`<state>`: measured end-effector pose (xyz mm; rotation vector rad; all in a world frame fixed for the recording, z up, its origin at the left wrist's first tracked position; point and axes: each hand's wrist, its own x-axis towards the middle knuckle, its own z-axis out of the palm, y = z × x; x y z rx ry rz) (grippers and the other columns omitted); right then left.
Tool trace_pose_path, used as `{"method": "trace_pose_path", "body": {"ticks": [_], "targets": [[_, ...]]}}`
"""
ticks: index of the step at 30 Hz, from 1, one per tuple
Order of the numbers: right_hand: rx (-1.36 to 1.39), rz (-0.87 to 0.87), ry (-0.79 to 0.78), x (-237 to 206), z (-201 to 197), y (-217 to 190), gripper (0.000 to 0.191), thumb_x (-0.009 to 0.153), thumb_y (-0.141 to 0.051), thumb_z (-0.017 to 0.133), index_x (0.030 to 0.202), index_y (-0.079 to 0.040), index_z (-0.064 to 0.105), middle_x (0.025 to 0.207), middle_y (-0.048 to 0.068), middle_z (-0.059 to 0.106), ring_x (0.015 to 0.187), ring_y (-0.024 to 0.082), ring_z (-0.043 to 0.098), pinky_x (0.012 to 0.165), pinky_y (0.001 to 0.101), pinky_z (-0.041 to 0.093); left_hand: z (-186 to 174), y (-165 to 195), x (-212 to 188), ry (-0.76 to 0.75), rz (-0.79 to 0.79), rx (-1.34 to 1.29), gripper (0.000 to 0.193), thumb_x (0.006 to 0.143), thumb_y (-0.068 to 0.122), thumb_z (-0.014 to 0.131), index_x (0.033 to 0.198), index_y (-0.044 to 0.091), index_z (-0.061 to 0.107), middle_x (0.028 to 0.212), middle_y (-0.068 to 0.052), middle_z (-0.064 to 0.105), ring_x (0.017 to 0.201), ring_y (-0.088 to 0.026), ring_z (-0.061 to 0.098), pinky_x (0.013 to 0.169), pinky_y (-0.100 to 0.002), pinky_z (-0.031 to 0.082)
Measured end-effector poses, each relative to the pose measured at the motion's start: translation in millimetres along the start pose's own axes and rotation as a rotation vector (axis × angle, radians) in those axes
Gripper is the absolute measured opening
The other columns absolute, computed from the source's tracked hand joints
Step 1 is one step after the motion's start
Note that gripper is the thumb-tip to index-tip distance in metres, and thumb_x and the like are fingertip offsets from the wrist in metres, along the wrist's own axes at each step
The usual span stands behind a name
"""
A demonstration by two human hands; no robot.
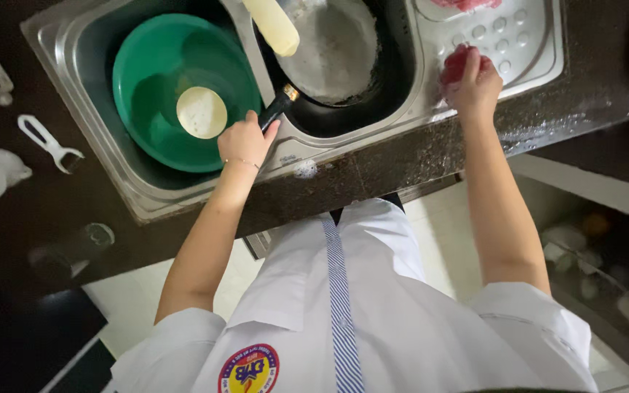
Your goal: The person carries a used frying pan to the kitchen sink, fills it with water, scrubs its interior and handle with a red sponge using dish soap, rinses the pan under the tap, wipes a metal pot lid with the sponge, and places the pan on a dish rack.
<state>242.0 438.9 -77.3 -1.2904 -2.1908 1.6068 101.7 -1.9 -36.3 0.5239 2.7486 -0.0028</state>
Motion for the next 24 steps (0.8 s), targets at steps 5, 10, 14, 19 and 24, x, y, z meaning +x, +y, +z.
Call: {"method": "trace_pose_path", "body": {"ticks": [5,10,14,19,24], "targets": [[-0.091,-0.515,-0.154,13.4,36.0,-13.9,0.022,0.118,-0.019,0.059,0.124,0.001,0.059,0.107,0.015,0.073,0.096,0.022,0.071,0.083,0.0391,0.06,-6.7,17.4,-3.5,-0.131,-0.123,-0.091,0.065,0.094,0.071,0.055,0.091,0.009,0.07,0.078,-0.018,0.073,0.073,-0.039,0.071,0.062,-0.051,0.056],[-0.495,-0.948,-0.581,9.5,118.2,-44.8,0.03,0.086,-0.019,0.073,0.116,-0.014,0.072,0.111,0.017,0.073,0.104,0.04,0.066,0.093,0.0486,0.052,-7.3,29.6,-12.6,-0.192,-0.172,-0.12,0.067,0.093,0.071,0.053,0.097,0.007,0.071,0.079,-0.02,0.073,0.075,-0.04,0.072,0.061,-0.052,0.057],[-0.723,-0.5,-1.224,7.1,176.9,-68.0,0.034,0.095,-0.04,0.059,0.122,-0.022,0.071,0.115,0.014,0.074,0.102,0.036,0.068,0.088,0.0465,0.052,-5.1,28.9,-15.4,-0.21,-0.19,-0.111,0.067,0.092,0.072,0.054,0.097,0.007,0.071,0.076,-0.02,0.072,0.072,-0.04,0.072,0.061,-0.051,0.057],[-0.388,-0.275,-1.355,51.6,283.8,-99.5,0.036,0.097,-0.027,0.05,0.112,-0.003,0.072,0.099,0.018,0.078,0.091,0.031,0.078,0.08,0.0472,0.059,-1.0,29.6,-16.6,-0.237,-0.227,-0.109,0.068,0.091,0.074,0.054,0.091,0.008,0.069,0.073,-0.019,0.071,0.07,-0.039,0.072,0.062,-0.05,0.057],[0.33,-0.15,-0.492,45.7,312.3,-90.3,0.039,0.111,-0.033,0.043,0.126,-0.003,0.063,0.123,0.022,0.069,0.117,0.036,0.063,0.106,0.0478,0.046,-0.9,30.2,-17.3,-0.202,-0.234,-0.127,0.068,0.089,0.074,0.055,0.088,0.008,0.068,0.071,-0.019,0.071,0.068,-0.039,0.071,0.058,-0.051,0.056]]}}
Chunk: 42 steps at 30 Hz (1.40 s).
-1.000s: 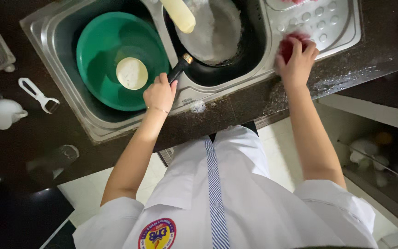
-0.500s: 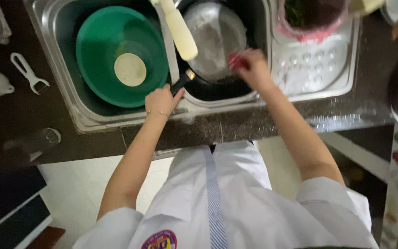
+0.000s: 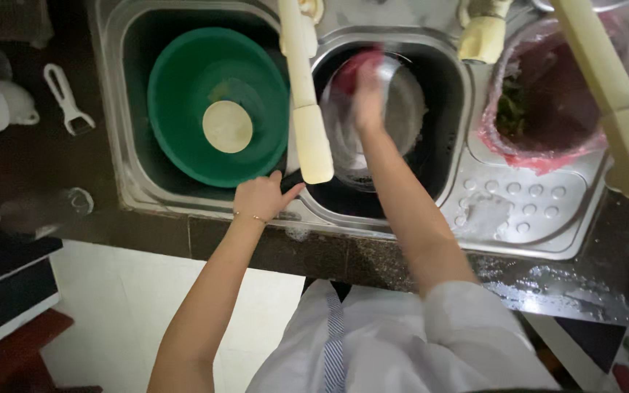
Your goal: The person carries a used frying pan to the kitchen sink, fills it with water, scrubs its interior and handle with a red sponge using dish soap, rinses the pan under the tap, wipes a metal pot lid with the sponge, and places the pan on a dish rack.
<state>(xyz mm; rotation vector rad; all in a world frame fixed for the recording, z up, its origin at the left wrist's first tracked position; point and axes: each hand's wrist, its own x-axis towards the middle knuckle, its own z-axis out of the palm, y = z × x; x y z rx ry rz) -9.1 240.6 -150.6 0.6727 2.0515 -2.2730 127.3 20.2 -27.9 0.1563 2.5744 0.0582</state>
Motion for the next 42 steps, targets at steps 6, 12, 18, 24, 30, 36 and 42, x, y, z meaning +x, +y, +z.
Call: {"method": "trace_pose_path", "body": {"ticks": [6,12,18,24,30,36,42], "targets": [[-1.228,0.207,-0.69,-78.5,-77.5,-13.8,0.035,0.099,-0.037,0.048,0.125,-0.026,0.069,0.124,0.019,0.066,0.11,0.039,0.065,0.093,0.0516,0.052,2.8,-1.8,2.5,-0.038,0.025,-0.006,0.068,0.091,0.074,0.055,0.086,0.008,0.069,0.071,-0.02,0.07,0.067,-0.039,0.07,0.062,-0.05,0.056],[-0.888,0.064,-0.131,-3.5,-51.2,-37.1,0.048,0.107,-0.035,0.05,0.144,-0.004,0.048,0.124,0.026,0.062,0.111,0.04,0.062,0.092,0.0501,0.051,4.9,-2.8,6.3,-0.06,0.022,-0.03,0.07,0.088,0.075,0.054,0.085,0.008,0.07,0.072,-0.02,0.07,0.068,-0.039,0.07,0.061,-0.05,0.056],[-1.17,0.001,-0.361,-82.1,-93.5,-7.0,0.044,0.104,-0.029,0.053,0.141,-0.005,0.055,0.122,0.029,0.06,0.111,0.045,0.057,0.094,0.0531,0.046,2.6,-4.3,10.1,-0.071,0.075,-0.086,0.073,0.09,0.076,0.052,0.089,0.006,0.071,0.074,-0.021,0.072,0.072,-0.04,0.071,0.063,-0.051,0.056],[-0.831,-0.243,-0.329,-37.2,-50.5,21.3,0.038,0.103,-0.028,0.053,0.133,-0.008,0.066,0.107,0.029,0.067,0.098,0.047,0.063,0.084,0.0564,0.049,2.3,-4.7,8.9,-0.038,0.074,-0.093,0.07,0.089,0.074,0.053,0.089,0.007,0.073,0.075,-0.02,0.072,0.073,-0.04,0.071,0.064,-0.051,0.056],[-0.955,-0.125,-0.467,-77.0,-139.0,17.0,0.026,0.086,-0.021,0.056,0.092,-0.014,0.081,0.103,0.018,0.075,0.094,0.038,0.072,0.083,0.0523,0.058,0.8,-3.9,10.4,-0.059,0.089,-0.109,0.071,0.091,0.074,0.053,0.092,0.006,0.073,0.076,-0.021,0.072,0.073,-0.04,0.071,0.064,-0.051,0.057],[-0.796,-0.184,-0.026,30.1,-19.0,-13.9,0.037,0.103,-0.032,0.059,0.123,0.0,0.064,0.113,0.032,0.064,0.098,0.048,0.064,0.083,0.0554,0.052,2.5,-3.7,8.2,-0.001,0.089,-0.108,0.069,0.088,0.075,0.055,0.092,0.008,0.074,0.073,-0.02,0.072,0.07,-0.039,0.071,0.061,-0.051,0.057],[-1.003,-0.482,-0.471,-116.0,-55.0,22.8,0.046,0.096,-0.026,0.063,0.135,-0.003,0.06,0.126,0.03,0.064,0.113,0.047,0.062,0.095,0.0523,0.049,-2.7,-0.6,8.1,-0.068,0.05,-0.125,0.068,0.088,0.074,0.056,0.087,0.008,0.072,0.074,-0.019,0.072,0.07,-0.039,0.072,0.063,-0.05,0.057]]}}
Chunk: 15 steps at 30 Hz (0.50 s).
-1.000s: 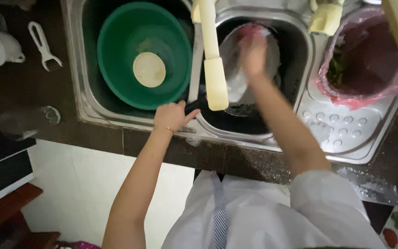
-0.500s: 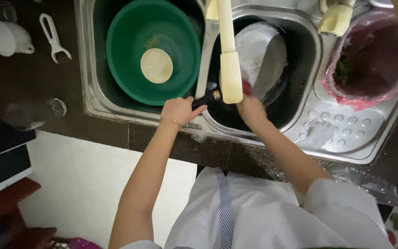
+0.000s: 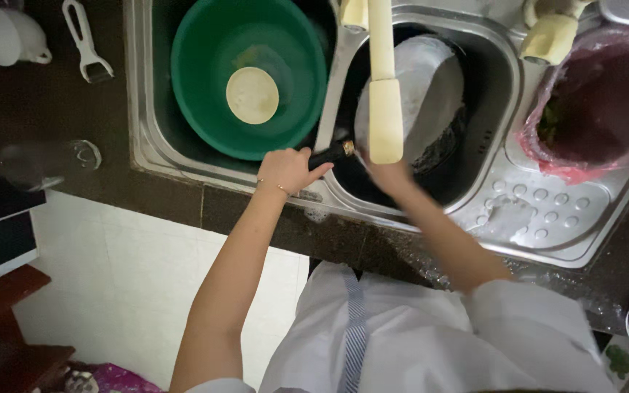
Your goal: The person carries a used frying pan to the kitchen sink, fills it with water, scrubs its interior and handle with a red sponge using dish soap, rinses the pan under the tap, wipes a metal pot lid with the sponge, and places the pan on a dish rack.
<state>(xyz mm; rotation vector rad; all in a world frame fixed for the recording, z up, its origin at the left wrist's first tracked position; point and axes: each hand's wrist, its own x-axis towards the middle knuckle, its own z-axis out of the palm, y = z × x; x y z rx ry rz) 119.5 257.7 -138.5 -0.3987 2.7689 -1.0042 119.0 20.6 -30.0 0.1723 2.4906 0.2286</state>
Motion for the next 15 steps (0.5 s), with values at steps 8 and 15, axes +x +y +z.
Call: {"method": "trace_pose_path", "body": {"ticks": [8,15], "targets": [[0.471,0.355,0.3,124.6,-61.3,66.0,0.028,0.098,-0.022,0.068,0.118,-0.003,0.069,0.107,0.015,0.075,0.096,0.027,0.073,0.088,0.0428,0.06,-2.3,-0.9,2.0,-0.003,0.003,-0.024,0.07,0.089,0.075,0.055,0.085,0.008,0.073,0.076,-0.018,0.072,0.073,-0.039,0.071,0.066,-0.05,0.057],[0.261,-0.124,0.125,-6.3,-19.2,33.7,0.044,0.093,-0.004,0.067,0.137,-0.008,0.064,0.127,0.023,0.068,0.112,0.044,0.07,0.096,0.0475,0.056,-2.6,0.5,2.3,-0.005,-0.003,-0.026,0.07,0.089,0.076,0.053,0.086,0.008,0.073,0.077,-0.019,0.072,0.074,-0.038,0.073,0.068,-0.049,0.058]]}}
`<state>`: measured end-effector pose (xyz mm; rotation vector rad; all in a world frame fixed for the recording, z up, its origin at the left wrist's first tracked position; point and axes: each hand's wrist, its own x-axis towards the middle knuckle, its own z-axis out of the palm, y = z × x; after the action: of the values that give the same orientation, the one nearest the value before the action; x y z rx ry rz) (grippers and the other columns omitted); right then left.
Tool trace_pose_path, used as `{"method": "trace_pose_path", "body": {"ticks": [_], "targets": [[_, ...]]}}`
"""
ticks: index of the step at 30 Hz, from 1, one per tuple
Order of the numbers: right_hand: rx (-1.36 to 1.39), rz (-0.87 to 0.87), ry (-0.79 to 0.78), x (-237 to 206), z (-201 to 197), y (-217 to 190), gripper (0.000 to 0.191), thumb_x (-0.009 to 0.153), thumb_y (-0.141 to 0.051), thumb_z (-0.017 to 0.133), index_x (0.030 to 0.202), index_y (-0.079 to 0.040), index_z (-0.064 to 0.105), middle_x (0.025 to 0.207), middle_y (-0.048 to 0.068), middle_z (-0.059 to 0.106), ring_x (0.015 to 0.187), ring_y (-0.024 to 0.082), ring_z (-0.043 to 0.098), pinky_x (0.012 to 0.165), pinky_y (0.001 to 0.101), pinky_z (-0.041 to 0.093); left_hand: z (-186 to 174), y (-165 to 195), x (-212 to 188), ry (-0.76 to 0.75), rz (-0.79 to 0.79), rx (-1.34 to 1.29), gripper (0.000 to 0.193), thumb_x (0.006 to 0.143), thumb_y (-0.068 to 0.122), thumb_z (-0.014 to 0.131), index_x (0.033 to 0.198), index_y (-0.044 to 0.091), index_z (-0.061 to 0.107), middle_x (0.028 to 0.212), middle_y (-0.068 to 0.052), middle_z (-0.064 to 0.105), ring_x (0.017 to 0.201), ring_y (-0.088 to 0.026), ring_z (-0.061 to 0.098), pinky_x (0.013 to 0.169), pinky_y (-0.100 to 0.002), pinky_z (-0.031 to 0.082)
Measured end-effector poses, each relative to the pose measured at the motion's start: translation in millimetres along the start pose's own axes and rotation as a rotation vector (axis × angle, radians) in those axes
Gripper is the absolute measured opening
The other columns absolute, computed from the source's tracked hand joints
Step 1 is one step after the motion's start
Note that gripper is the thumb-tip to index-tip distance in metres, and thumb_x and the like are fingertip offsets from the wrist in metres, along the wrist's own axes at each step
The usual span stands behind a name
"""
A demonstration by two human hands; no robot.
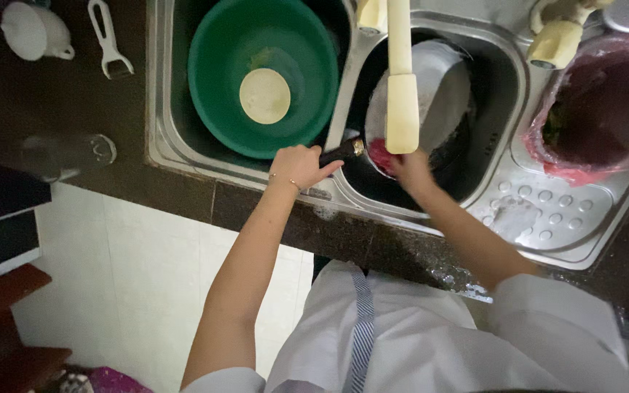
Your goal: The person carries a used frying pan to the kitchen sink, fills it with water, scrubs its interior and handle with a red sponge using dish soap, rinses the pan under the tap, wipes a metal pot lid with the sponge, and places the pan on a dish rack.
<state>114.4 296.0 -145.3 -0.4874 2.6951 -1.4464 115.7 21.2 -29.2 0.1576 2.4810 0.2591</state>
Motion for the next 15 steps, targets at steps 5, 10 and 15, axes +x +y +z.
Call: {"method": "trace_pose_path", "body": {"ticks": [5,10,15], "targets": [[-0.243,0.668,0.22,89.1,-43.7,47.7,0.036,0.1,-0.015,0.06,0.136,-0.012,0.063,0.124,0.021,0.07,0.112,0.038,0.069,0.096,0.0465,0.056,1.5,-1.0,0.2,0.025,0.014,0.001,0.071,0.087,0.077,0.054,0.087,0.008,0.074,0.08,-0.02,0.073,0.076,-0.04,0.072,0.068,-0.051,0.057],[-0.076,0.307,0.228,76.1,21.5,-13.5,0.046,0.104,-0.029,0.056,0.146,-0.012,0.051,0.138,0.021,0.063,0.126,0.038,0.061,0.104,0.0488,0.05,0.7,-0.8,0.1,0.01,0.0,0.022,0.072,0.088,0.077,0.053,0.085,0.008,0.074,0.08,-0.02,0.073,0.076,-0.04,0.072,0.068,-0.051,0.058],[-0.411,0.539,-0.122,50.2,-48.2,4.9,0.047,0.104,-0.034,0.055,0.146,-0.011,0.05,0.139,0.022,0.061,0.127,0.038,0.058,0.105,0.0495,0.048,2.4,-0.8,2.6,0.041,0.014,0.018,0.072,0.088,0.076,0.054,0.083,0.008,0.074,0.08,-0.018,0.073,0.075,-0.038,0.072,0.068,-0.049,0.058]]}}
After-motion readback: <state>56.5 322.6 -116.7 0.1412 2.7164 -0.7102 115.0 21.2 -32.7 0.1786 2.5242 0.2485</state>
